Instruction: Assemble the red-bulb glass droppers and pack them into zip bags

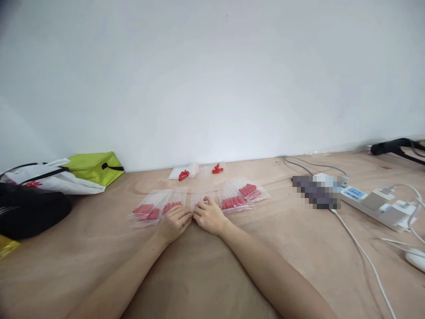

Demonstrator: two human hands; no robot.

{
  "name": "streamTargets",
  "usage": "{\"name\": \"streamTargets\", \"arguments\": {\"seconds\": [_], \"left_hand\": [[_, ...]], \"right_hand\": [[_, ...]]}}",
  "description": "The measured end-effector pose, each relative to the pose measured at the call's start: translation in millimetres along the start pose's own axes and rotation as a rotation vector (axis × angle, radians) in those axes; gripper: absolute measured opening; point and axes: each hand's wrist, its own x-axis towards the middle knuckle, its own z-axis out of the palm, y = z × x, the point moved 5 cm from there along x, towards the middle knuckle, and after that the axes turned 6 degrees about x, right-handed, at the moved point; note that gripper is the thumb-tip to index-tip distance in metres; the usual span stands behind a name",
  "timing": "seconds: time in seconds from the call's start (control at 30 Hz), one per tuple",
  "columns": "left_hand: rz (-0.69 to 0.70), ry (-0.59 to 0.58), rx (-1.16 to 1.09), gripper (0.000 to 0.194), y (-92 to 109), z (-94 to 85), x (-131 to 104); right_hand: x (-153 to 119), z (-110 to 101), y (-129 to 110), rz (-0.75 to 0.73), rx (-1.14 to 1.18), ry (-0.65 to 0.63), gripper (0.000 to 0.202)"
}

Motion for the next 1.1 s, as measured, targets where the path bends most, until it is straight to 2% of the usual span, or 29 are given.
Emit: {"name": "streamTargets", "arguments": {"seconds": [0.17,0.53,0.77,0.9,1.1], "left_hand": [[-0.036,0.025,-0.003,0.025,-6,1.4,-5],[-0.049,0.034,-0.037,0.025,-10,-1.4,-8],[-0.082,0.045,-0.036,0.023,-9,-1.1,-8],[-0.079,0.033,-0.040,0.020,-2,5.8,-2],[-0.048,0.006,-0.050,0.025,5,15.3,5]], "right_hand": [[-4,-4,7,0.069,0.019,0.002,0.021],[-39,-36,31,0.116,-0.121,-0.002,0.022],[-38,-34,30,0.109,-0.126,-0.039,0.021],[-36,-34,30,0.116,-0.105,-0.040,0.020],[-34,-29,27,0.093,-0.083,-0.034,0.023]]}}
